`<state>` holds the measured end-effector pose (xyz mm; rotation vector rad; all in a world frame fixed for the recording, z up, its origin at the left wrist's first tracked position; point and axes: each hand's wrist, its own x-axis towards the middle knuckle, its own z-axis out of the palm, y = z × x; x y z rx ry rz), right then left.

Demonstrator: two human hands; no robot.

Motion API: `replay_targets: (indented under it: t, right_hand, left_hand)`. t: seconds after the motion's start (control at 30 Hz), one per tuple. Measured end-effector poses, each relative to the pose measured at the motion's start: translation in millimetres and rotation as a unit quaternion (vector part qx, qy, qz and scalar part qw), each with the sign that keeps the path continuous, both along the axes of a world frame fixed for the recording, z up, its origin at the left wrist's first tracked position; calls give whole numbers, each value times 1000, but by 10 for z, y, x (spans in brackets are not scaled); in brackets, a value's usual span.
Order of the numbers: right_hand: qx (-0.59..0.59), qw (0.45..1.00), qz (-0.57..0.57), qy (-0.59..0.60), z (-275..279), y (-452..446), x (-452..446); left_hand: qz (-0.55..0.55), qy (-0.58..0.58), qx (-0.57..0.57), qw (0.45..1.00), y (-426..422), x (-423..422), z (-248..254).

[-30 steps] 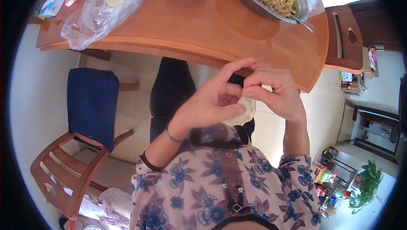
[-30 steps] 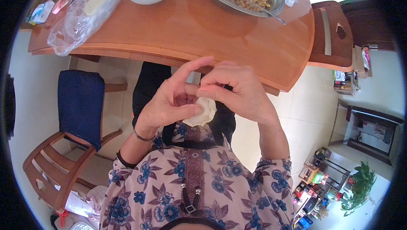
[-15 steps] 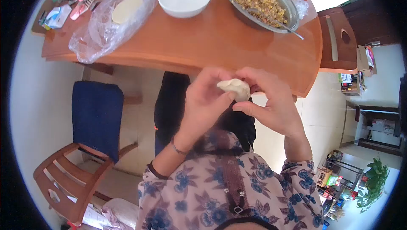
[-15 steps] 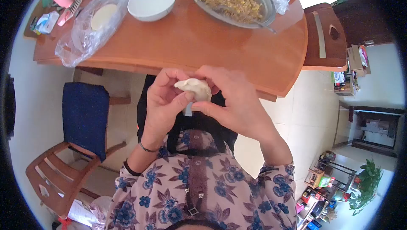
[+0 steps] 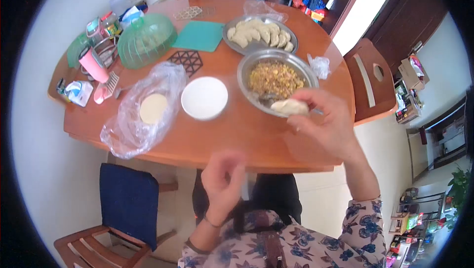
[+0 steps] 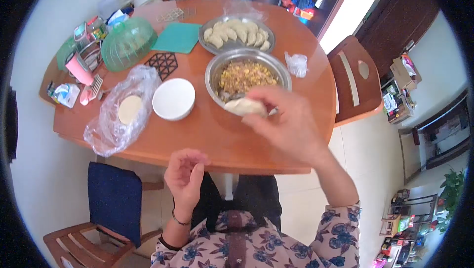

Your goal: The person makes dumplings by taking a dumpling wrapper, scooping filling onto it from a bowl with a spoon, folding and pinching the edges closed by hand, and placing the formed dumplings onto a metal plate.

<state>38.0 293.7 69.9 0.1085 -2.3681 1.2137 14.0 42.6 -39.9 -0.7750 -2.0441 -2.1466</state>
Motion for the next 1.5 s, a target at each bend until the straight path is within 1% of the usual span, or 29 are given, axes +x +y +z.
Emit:
replay_targets:
  t: [0.03,0.1,0.13,0.17,0.2,0.23,0.27,0.33,0.37,0.4,0.47,0.53,0.6,0.63,0.67,0.73,0.77,0.83,0.93,1.0,1.07,1.17,1.23,1.37,1.47,1.5]
  right_hand:
    - [3,1000,1,7,82,141,-127]
    - [69,996,-26,41,257,439,-422]
    - [70,996,-36,30,363,537,-576]
    - [71,996,-46,17,465,637,-736]
    - [72,996,-47,20,503,759,-923]
    - [58,996,-66,5,473,887,-1125]
    - [44,995,-84,-11,444,1013,-1320]
    - [31,996,-79,-32,381,1247,-1691]
    - [17,995,-76,-55,328,1332,-1861]
    - [16,996,-73,-55,291,1371,-2015]
    - [52,992,-78,-84,186,1433,-2280]
    - [48,993,-66,-84,60,1431,-2531]
    - [71,995,-9,-67,-51,1415,-2748]
    - [44,997,26,-52,-92,1386,-2830]
    - [42,997,30,-55,-122,1362,-2913]
    - [133,986,95,-12,-91,1255,-3026]
    - [131,986,97,-14,-80,1198,-3066]
    - [209,969,134,2,-44,1079,-3130]
    - [237,960,151,-2,-45,979,-3175]
    - [237,961,145,-3,-81,988,-3188]
    - [239,961,138,-6,-127,1051,-3173]
    - [267,954,133,-2,-221,1211,-3133]
    - [296,945,138,-21,-242,1256,-3093]
    - [289,948,124,-43,-245,1248,-3025]
    - [290,947,134,-27,-226,1220,-2997]
    - [292,945,135,-55,-221,1219,-2979]
  left_hand:
    - [1,7,3,1000,13,-42,15]
    - [77,40,-93,992,52,-116,74]
    - [76,44,-92,992,69,-167,16]
    - [83,68,-116,987,93,-233,-90]
    - [91,90,-140,982,120,-298,-153]
    - [110,149,-162,969,147,-356,-169]
    - [111,149,-161,969,171,-384,-166]
    - [158,234,-226,932,206,-409,-156]
    - [187,236,-233,925,228,-407,-188]
    - [189,236,-234,924,229,-417,-190]
    - [185,243,-263,915,215,-411,-165]
    - [189,239,-285,909,205,-391,-213]
    - [196,222,-293,909,202,-380,-225]
    - [199,219,-295,909,207,-384,-221]
    - [199,229,-301,904,210,-387,-213]
    - [199,237,-309,899,205,-387,-180]
    - [187,238,-309,902,203,-385,-158]
    - [175,236,-311,904,192,-394,-163]
    - [167,235,-323,901,159,-406,-182]
    - [158,231,-310,909,151,-403,-187]
    - [159,229,-311,909,154,-401,-181]
    - [157,227,-309,910,164,-409,-167]
    - [155,224,-307,912,166,-413,-150]
    - [149,225,-305,913,160,-427,-126]
    - [155,231,-297,914,162,-433,-122]
    - [156,229,-292,915,166,-434,-122]
